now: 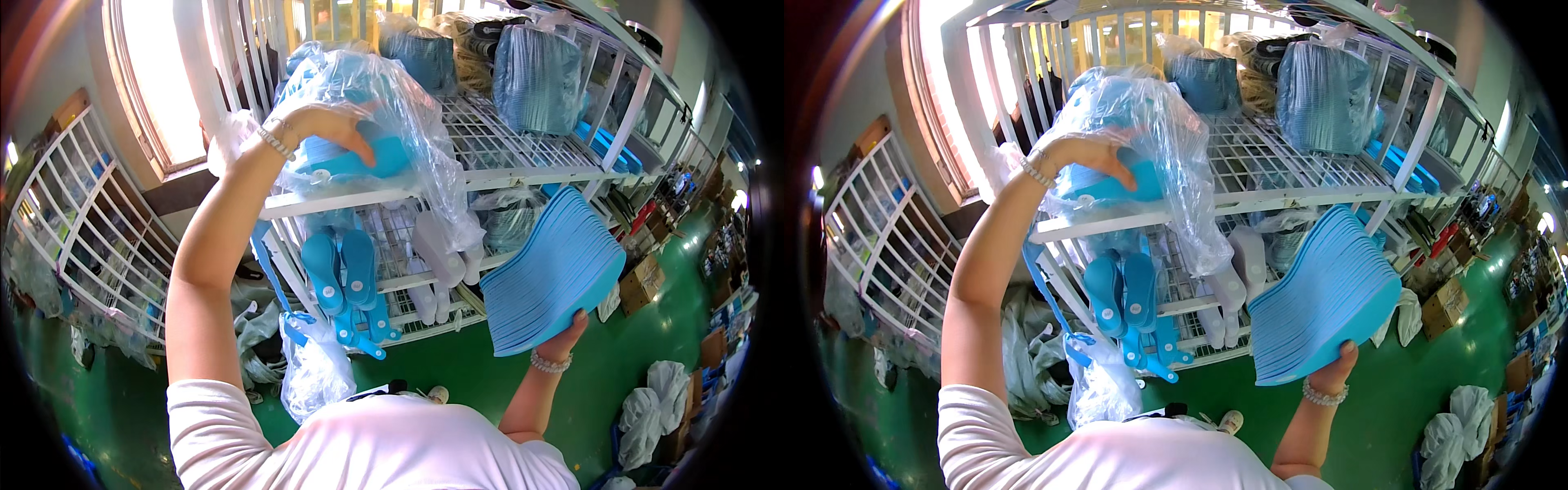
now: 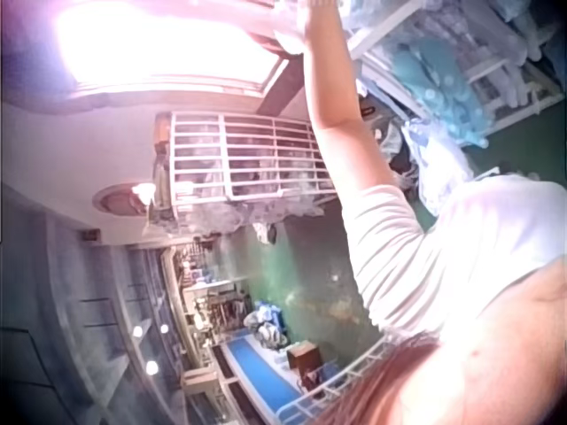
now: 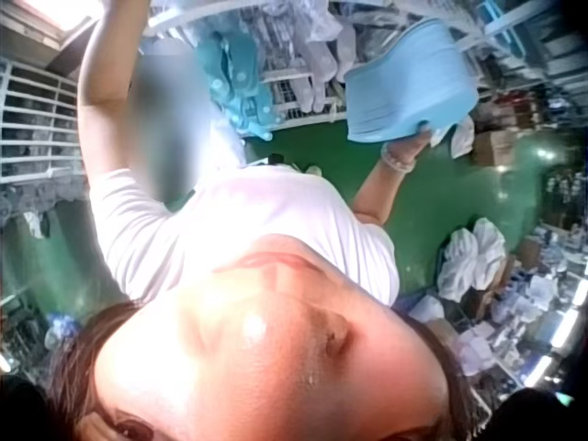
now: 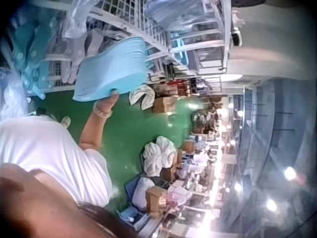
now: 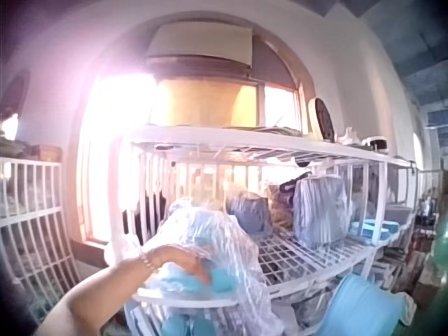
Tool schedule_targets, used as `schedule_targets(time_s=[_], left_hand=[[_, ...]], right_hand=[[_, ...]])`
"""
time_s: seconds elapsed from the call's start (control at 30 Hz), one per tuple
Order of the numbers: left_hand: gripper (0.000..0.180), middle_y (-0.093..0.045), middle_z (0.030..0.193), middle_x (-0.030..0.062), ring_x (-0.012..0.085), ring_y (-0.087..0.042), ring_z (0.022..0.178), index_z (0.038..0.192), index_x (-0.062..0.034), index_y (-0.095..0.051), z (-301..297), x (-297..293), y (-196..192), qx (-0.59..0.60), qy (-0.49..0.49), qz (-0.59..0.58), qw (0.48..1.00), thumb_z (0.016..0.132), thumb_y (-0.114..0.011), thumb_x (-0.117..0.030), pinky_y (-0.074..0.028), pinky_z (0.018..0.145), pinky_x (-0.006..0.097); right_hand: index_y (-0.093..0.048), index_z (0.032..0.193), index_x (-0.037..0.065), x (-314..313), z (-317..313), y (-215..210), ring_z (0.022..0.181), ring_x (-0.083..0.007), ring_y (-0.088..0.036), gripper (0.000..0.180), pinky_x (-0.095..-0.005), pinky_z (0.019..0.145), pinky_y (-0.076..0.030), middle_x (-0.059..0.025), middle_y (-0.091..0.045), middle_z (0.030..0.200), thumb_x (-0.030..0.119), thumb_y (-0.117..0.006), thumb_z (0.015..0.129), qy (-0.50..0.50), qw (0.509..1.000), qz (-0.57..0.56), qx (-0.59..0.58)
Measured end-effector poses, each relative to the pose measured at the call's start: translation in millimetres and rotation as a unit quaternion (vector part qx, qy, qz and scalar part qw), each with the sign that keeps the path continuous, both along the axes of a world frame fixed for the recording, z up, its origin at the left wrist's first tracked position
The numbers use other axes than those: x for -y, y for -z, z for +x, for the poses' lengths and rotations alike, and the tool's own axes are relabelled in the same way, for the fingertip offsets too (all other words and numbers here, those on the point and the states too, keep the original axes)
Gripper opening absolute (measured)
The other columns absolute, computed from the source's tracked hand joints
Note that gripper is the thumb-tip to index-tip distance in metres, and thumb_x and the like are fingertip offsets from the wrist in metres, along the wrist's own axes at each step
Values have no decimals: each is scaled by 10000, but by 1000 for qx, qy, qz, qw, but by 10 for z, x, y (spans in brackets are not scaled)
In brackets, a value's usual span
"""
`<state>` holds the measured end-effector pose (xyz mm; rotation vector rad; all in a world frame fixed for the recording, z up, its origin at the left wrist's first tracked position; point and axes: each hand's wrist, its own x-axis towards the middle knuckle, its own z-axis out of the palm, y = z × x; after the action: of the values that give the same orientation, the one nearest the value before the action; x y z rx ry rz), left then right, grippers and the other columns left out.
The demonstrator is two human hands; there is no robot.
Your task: The person matches blue insoles from a shelf and a bin to pairs of blue and white sneakers moving on a conveyor belt, placing the corresponding insoles on top of or near each pair of shoes.
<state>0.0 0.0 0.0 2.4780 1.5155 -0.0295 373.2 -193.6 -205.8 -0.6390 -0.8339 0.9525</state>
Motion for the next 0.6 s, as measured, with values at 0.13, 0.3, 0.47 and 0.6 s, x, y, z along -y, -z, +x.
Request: schedule_targets(time_s=[0.13, 0.3, 0.47, 0.6], left_hand=[[1077, -297, 1321, 258, 381, -151, 1281, 1374, -99, -98, -3, 86, -17, -32, -5, 73, 997, 582, -698, -514, -199, 1029, 384], [1033, -315, 1314, 243, 341, -220, 1266, 1364, -94, -151, 31, 213, -51, 10, 42, 143, 989, 586, -700, -493, -227, 1018, 354], [928, -473, 1163, 196, 272, -433, 1124, 1325, -113, -289, 79, 449, -150, 106, 99, 173, 974, 573, -716, -450, -321, 961, 331], [924, -314, 1300, 216, 360, -353, 1167, 1314, -202, -310, 205, 653, -137, 55, 93, 210, 972, 520, -757, -349, -295, 973, 413]], right_hand=[[-321, 1240, -18, -43, 2, 38, 1049, -278, -465, 780, -411, 860, -415, -145, -438, 1180, 518, -547, 721, -5, 1000, 4, 4], [-322, 1239, -16, -48, 36, 12, 1055, -281, -460, 771, -413, 863, -414, -140, -437, 1185, 514, -550, 728, -18, 1000, 1, 10], [-315, 1247, -5, -49, 82, 35, 1070, -284, -445, 760, -418, 867, -411, -139, -413, 1215, 509, -548, 738, -39, 999, 9, 9], [-309, 1252, -3, -12, 77, 8, 1079, -291, -434, 785, -428, 870, -405, -139, -402, 1223, 521, -558, 723, -25, 999, 2, 28]])
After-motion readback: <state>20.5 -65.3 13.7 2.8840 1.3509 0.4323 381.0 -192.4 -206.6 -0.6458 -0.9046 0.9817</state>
